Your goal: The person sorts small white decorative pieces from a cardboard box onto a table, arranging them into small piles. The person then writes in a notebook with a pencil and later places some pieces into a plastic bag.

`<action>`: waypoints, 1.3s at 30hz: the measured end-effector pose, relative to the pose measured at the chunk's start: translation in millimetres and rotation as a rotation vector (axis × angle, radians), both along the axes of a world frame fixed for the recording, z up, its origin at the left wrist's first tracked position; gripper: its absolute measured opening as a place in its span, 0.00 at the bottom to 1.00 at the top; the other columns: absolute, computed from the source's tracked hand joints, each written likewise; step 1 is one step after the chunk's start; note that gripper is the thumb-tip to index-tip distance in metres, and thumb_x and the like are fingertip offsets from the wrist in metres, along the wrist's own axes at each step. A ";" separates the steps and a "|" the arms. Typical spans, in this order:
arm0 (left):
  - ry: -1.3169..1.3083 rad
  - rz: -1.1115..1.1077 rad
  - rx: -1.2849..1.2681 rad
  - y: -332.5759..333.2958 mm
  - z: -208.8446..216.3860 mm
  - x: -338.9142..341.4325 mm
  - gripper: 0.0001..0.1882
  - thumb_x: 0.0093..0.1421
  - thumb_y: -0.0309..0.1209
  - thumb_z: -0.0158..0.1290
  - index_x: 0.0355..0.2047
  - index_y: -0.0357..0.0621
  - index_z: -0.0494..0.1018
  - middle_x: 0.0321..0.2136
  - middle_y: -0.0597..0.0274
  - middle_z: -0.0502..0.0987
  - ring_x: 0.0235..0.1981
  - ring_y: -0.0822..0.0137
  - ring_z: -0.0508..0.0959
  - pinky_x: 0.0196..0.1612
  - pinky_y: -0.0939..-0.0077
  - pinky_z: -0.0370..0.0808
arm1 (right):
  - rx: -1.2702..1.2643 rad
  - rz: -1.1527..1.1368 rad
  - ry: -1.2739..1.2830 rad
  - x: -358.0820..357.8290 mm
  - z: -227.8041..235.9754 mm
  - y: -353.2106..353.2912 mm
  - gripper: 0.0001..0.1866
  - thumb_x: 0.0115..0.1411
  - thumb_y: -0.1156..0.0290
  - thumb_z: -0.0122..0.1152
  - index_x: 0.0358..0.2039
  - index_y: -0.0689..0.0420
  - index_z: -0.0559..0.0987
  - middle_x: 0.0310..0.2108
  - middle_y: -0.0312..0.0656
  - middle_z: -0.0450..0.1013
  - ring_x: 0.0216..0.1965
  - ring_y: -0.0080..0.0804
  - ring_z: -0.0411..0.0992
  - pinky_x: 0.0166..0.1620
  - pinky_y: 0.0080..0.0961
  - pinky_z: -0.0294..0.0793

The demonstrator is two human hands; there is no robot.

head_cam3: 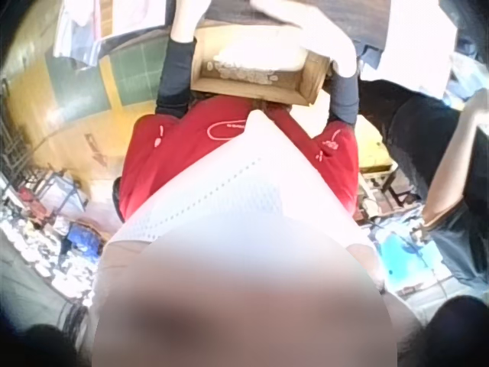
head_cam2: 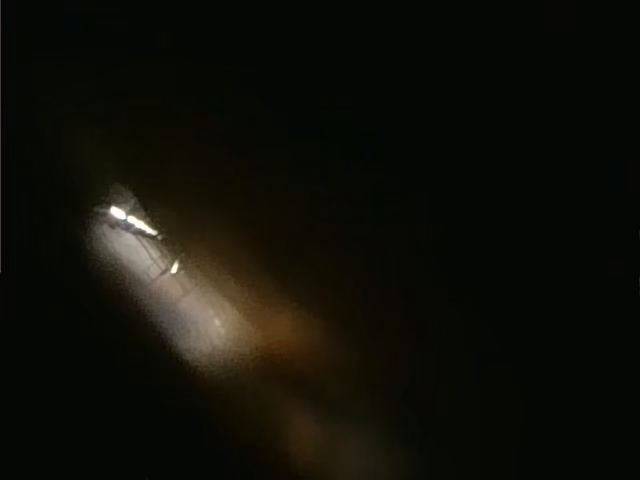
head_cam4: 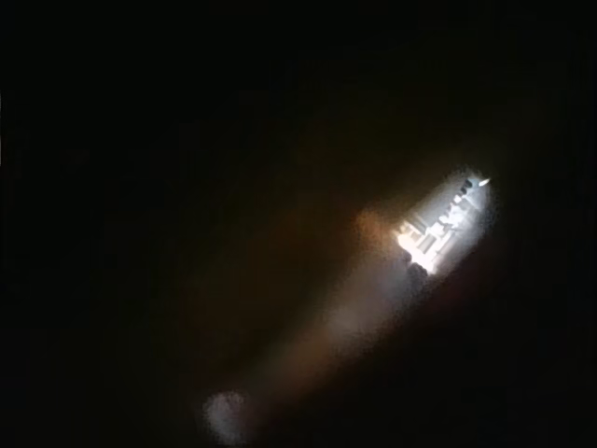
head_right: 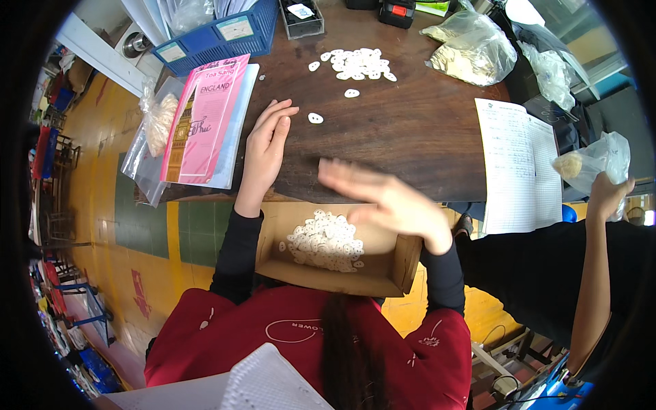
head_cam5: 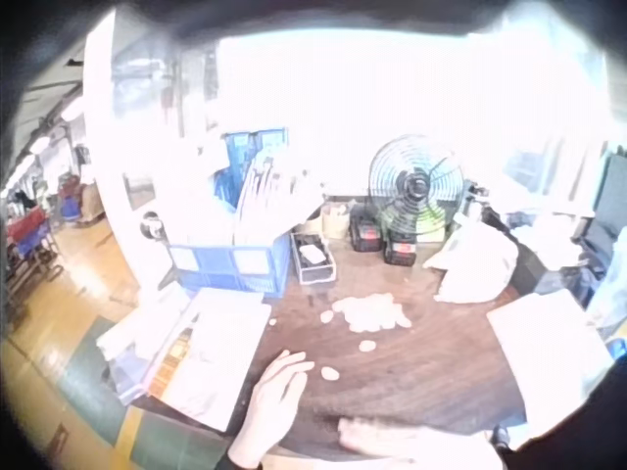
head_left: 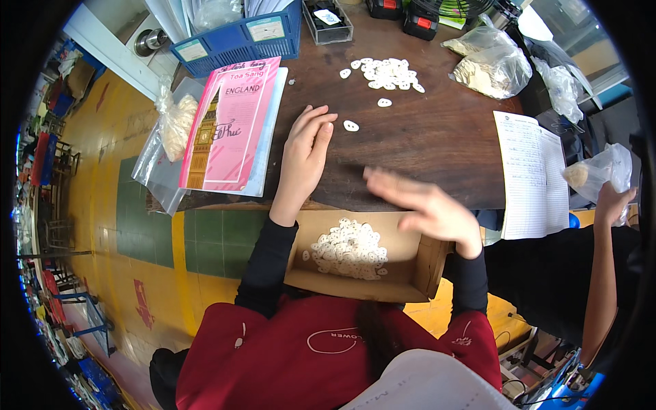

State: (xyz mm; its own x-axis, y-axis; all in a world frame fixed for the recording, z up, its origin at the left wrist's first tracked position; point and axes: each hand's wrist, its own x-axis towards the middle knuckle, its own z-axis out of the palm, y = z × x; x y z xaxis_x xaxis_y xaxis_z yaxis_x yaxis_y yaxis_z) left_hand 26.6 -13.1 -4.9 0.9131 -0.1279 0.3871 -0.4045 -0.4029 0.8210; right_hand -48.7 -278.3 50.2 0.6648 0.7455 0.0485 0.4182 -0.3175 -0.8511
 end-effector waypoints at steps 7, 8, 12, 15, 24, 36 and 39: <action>0.045 0.040 -0.212 3.3 -2.1 2.3 0.19 0.78 0.37 0.44 0.49 0.36 0.79 0.56 0.50 0.79 0.65 0.51 0.72 0.66 0.63 0.66 | -0.453 -0.298 -0.456 116.5 -26.9 14.7 0.32 0.74 0.49 0.48 0.73 0.50 0.64 0.74 0.46 0.58 0.76 0.45 0.53 0.77 0.46 0.49; 0.043 0.039 -0.245 4.3 -1.9 3.7 0.19 0.78 0.38 0.44 0.49 0.36 0.79 0.56 0.51 0.79 0.65 0.52 0.72 0.66 0.63 0.67 | -0.345 -0.217 -0.482 119.0 -29.8 18.0 0.32 0.74 0.50 0.48 0.73 0.50 0.65 0.74 0.45 0.59 0.76 0.44 0.53 0.77 0.46 0.48; 0.112 0.029 -0.358 4.2 -2.7 2.8 0.21 0.79 0.38 0.41 0.49 0.34 0.79 0.57 0.52 0.78 0.62 0.58 0.74 0.65 0.66 0.67 | -0.281 -0.023 -0.497 93.9 -41.2 42.9 0.33 0.72 0.43 0.46 0.69 0.50 0.70 0.73 0.40 0.61 0.75 0.41 0.55 0.77 0.48 0.49; 0.142 0.043 -0.384 5.7 -2.2 3.3 0.20 0.79 0.38 0.42 0.49 0.35 0.79 0.56 0.53 0.78 0.61 0.59 0.75 0.64 0.68 0.68 | -0.296 0.091 -0.403 50.2 -36.0 41.4 0.34 0.70 0.44 0.50 0.70 0.50 0.70 0.74 0.38 0.59 0.77 0.40 0.52 0.78 0.51 0.45; 0.017 -0.093 -0.035 -15.5 11.9 15.2 0.14 0.68 0.36 0.58 0.49 0.41 0.79 0.57 0.48 0.77 0.61 0.50 0.74 0.64 0.58 0.68 | 0.126 0.014 0.057 34.4 1.8 -32.0 0.30 0.73 0.47 0.51 0.63 0.57 0.77 0.67 0.50 0.70 0.71 0.46 0.63 0.73 0.47 0.57; -0.117 -0.286 0.745 -68.2 -20.1 97.8 0.33 0.75 0.56 0.37 0.75 0.60 0.57 0.77 0.59 0.52 0.77 0.49 0.52 0.76 0.43 0.44 | -0.503 -0.514 -0.607 131.3 -55.4 -28.6 0.33 0.73 0.45 0.49 0.72 0.47 0.65 0.74 0.47 0.59 0.74 0.47 0.57 0.74 0.46 0.54; -0.182 -0.266 0.746 -52.7 -17.7 63.5 0.32 0.75 0.54 0.41 0.75 0.60 0.58 0.76 0.60 0.54 0.76 0.51 0.53 0.75 0.43 0.46 | -0.550 -0.497 -0.674 87.4 -49.7 -19.0 0.34 0.72 0.46 0.51 0.73 0.47 0.65 0.74 0.46 0.60 0.74 0.46 0.57 0.74 0.45 0.55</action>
State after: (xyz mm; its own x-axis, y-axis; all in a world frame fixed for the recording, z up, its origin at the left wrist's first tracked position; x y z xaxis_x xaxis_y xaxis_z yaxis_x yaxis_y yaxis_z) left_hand 90.1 -65.8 -22.6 0.7467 -0.6149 0.2536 -0.6651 -0.6896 0.2864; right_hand 38.8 -297.2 0.5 0.8679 0.4223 0.2615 0.4717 -0.8657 -0.1677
